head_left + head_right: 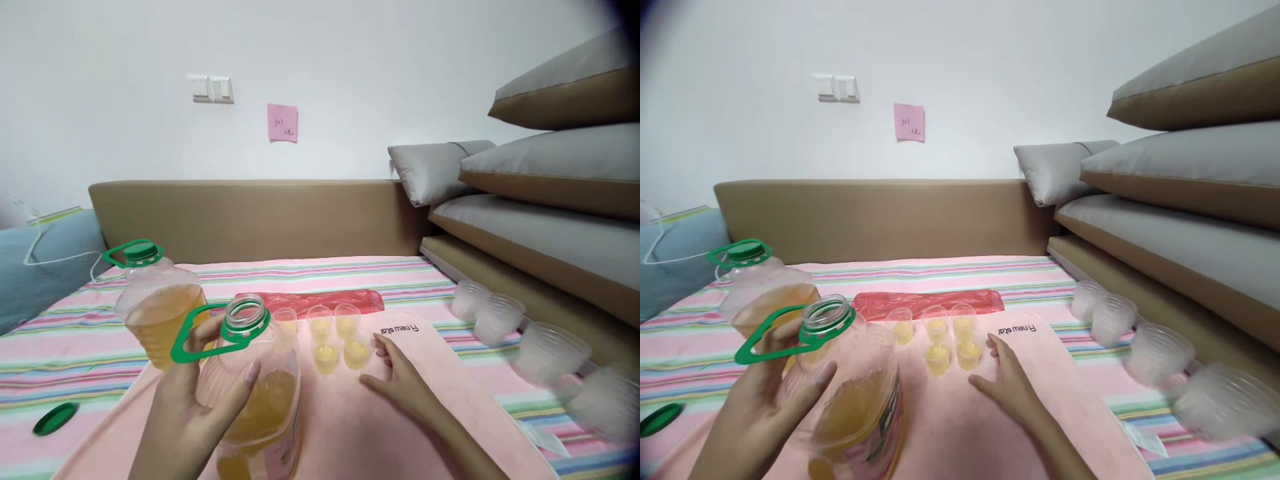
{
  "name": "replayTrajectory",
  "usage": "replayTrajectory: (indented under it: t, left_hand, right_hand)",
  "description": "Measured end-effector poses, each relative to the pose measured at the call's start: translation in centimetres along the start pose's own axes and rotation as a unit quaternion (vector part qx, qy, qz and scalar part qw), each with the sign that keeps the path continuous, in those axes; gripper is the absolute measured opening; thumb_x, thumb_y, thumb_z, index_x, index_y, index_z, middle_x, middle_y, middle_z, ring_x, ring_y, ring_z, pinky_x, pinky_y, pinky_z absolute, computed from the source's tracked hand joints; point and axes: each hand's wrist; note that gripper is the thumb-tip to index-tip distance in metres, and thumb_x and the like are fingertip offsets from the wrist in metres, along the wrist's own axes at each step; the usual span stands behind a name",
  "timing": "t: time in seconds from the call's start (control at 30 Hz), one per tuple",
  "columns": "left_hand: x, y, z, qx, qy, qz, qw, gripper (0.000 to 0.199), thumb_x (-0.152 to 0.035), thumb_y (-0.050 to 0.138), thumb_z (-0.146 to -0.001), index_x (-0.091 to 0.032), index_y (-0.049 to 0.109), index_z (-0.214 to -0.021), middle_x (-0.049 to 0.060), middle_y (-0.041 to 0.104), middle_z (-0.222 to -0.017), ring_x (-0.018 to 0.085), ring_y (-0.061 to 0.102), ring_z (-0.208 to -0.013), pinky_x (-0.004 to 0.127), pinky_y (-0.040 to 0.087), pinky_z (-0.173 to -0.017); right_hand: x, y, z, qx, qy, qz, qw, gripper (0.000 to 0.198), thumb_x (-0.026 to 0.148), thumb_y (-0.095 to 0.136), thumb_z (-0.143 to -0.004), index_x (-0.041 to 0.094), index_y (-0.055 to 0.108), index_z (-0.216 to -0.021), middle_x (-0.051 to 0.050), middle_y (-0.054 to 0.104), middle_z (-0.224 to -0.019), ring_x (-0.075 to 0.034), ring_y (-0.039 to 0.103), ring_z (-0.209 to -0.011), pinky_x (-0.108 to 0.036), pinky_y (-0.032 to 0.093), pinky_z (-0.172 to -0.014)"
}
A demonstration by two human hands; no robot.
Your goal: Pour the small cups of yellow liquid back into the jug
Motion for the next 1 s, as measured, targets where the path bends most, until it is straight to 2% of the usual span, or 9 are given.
replayTrajectory:
  t: [0.1, 0.23, 0.53, 0.67, 0.83, 1.0]
  left_hand:
    - [-0.6, -0.1, 0.3, -0.012, -0.002, -0.011, 1.0, 0.059, -0.059, 0.072, -0.098, -0.033, 0.061, -0.15, 0.009, 0.067, -0.15, 0.041, 0.061, -0.143, 0.064, 0.039, -0.127]
    - [-0.8, -0.2, 0.4, -0.009, 0.019, -0.028, 0.999, 0.058, -0.058, 0.071, -0.098, -0.032, 0.062, -0.149, 0.008, 0.07, -0.145, 0.039, 0.062, -0.141, 0.061, 0.038, -0.128]
    - [-0.7, 0.1, 0.4, -0.015, 0.006, -0.022, 1.0, 0.056, -0.061, 0.071, -0.097, -0.032, 0.065, -0.144, 0.009, 0.073, -0.136, 0.041, 0.058, -0.144, 0.063, 0.042, -0.124]
    - [-0.5, -0.3, 0.4, -0.011, 0.021, -0.043, 0.999, 0.056, -0.06, 0.07, -0.099, -0.031, 0.063, -0.147, 0.009, 0.072, -0.138, 0.04, 0.062, -0.141, 0.062, 0.043, -0.123]
    - [-0.8, -0.7, 0.4, 0.01, 0.039, -0.05, 0.998, 0.054, -0.055, 0.07, -0.101, -0.033, 0.06, -0.15, 0.006, 0.07, -0.146, 0.037, 0.061, -0.144, 0.06, 0.036, -0.129]
    - [-1.4, -0.5, 0.6, 0.001, 0.032, -0.061, 0.998, 0.055, -0.057, 0.068, -0.103, -0.034, 0.057, -0.152, 0.006, 0.071, -0.148, 0.036, 0.063, -0.142, 0.057, 0.045, -0.122]
  right_hand:
    - [0.6, 1.0, -0.7, -0.002, 0.023, -0.016, 1.0, 0.088, 0.054, 0.086, -0.067, 0.018, 0.063, -0.145, -0.018, 0.07, -0.146, -0.036, 0.067, -0.131, -0.053, 0.054, -0.114]
    - [1.3, 1.6, -1.1, -0.008, 0.038, -0.034, 0.999, 0.086, 0.058, 0.084, -0.068, 0.015, 0.067, -0.14, -0.02, 0.074, -0.139, -0.04, 0.07, -0.124, -0.056, 0.056, -0.11]
    - [1.7, 2.0, -1.0, -0.002, 0.023, -0.089, 0.996, 0.069, 0.056, 0.088, -0.068, 0.022, 0.074, -0.126, -0.016, 0.075, -0.142, -0.041, 0.068, -0.136, -0.059, 0.049, -0.12]
    - [1.5, 2.1, -0.8, 0.001, 0.025, -0.118, 0.993, 0.066, 0.057, 0.088, -0.07, 0.022, 0.073, -0.124, -0.017, 0.073, -0.145, -0.04, 0.067, -0.138, -0.06, 0.049, -0.122]
    - [1.1, 1.8, -0.2, -0.01, 0.022, -0.144, 0.989, 0.066, 0.062, 0.089, -0.07, 0.022, 0.07, -0.118, -0.019, 0.074, -0.139, -0.04, 0.07, -0.133, -0.062, 0.05, -0.121]
    - [0.7, 0.8, 0.2, -0.018, 0.022, -0.169, 0.985, 0.071, 0.067, 0.092, -0.066, 0.023, 0.067, -0.116, -0.02, 0.075, -0.136, -0.04, 0.07, -0.133, -0.062, 0.051, -0.121]
Point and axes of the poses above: each hand's wrist, its own z-axis away from the middle knuckle, its own y-axis out of the palm, x = y × z
